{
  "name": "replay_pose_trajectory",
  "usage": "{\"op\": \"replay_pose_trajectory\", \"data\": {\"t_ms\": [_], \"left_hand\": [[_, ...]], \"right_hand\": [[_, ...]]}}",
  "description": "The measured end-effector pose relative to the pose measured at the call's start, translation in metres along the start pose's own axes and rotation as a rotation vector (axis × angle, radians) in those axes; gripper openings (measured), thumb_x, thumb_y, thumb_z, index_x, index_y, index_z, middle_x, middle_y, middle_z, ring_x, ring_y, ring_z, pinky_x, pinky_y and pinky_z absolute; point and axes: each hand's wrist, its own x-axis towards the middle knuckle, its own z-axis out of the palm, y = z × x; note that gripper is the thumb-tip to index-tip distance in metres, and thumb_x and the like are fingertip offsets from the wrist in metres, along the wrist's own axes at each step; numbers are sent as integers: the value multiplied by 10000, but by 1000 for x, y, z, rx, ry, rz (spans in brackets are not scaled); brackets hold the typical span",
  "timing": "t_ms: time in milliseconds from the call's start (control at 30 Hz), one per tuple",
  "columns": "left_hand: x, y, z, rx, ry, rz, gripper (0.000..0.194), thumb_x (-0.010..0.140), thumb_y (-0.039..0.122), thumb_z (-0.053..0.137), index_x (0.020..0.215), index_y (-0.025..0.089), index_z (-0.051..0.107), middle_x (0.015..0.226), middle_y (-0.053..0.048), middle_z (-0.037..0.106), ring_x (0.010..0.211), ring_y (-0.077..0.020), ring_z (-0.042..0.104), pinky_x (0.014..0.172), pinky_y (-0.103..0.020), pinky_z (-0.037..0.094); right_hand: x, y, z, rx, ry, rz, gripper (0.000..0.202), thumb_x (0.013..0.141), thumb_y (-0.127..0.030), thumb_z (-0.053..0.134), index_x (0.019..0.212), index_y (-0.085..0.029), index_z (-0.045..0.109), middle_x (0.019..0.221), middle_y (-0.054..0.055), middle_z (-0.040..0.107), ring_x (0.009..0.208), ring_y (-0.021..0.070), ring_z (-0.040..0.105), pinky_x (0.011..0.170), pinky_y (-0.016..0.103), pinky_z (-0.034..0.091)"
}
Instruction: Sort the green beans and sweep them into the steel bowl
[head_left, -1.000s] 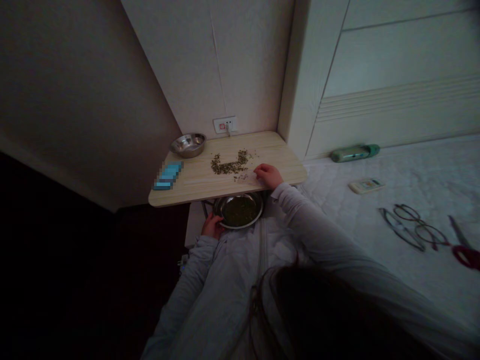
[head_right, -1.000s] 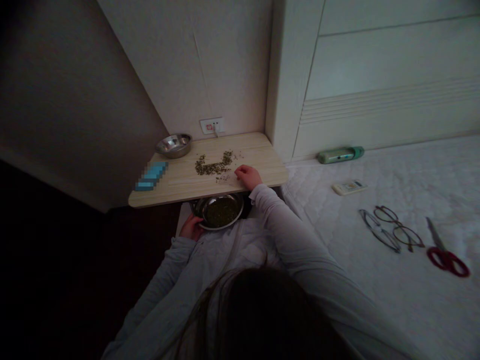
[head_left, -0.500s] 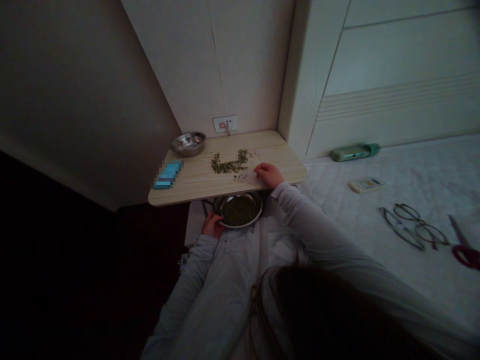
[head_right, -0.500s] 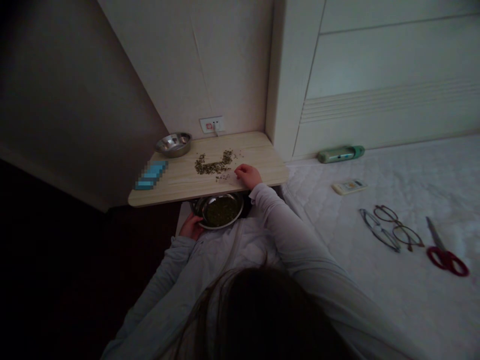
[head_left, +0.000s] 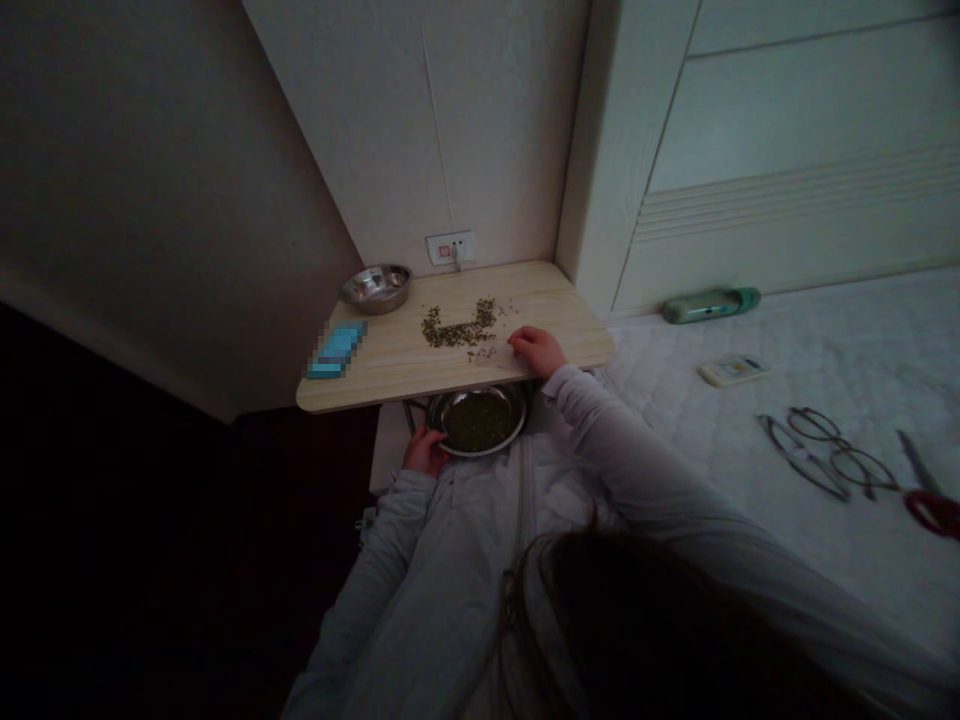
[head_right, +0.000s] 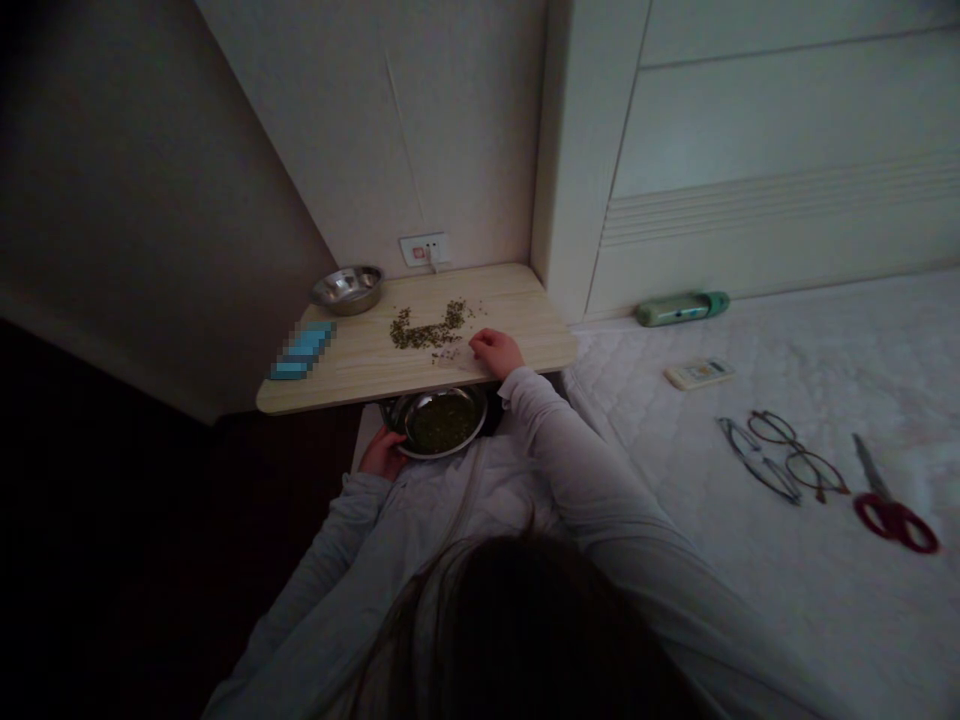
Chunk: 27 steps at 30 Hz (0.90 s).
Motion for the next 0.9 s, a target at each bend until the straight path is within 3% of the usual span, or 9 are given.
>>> {"op": "replay_pose_trajectory", "data": {"t_ms": [900], "left_hand": [[-1,2,1,25,-7,-6,253,501,59,498,727,171,508,502,63,530,353,-59,448,272,-156,305]], "right_hand": [[1,3,2,5,9,9,212,601,-316,433,666,-155,554,518,-25,528,511,80,445,539,217,337]]}}
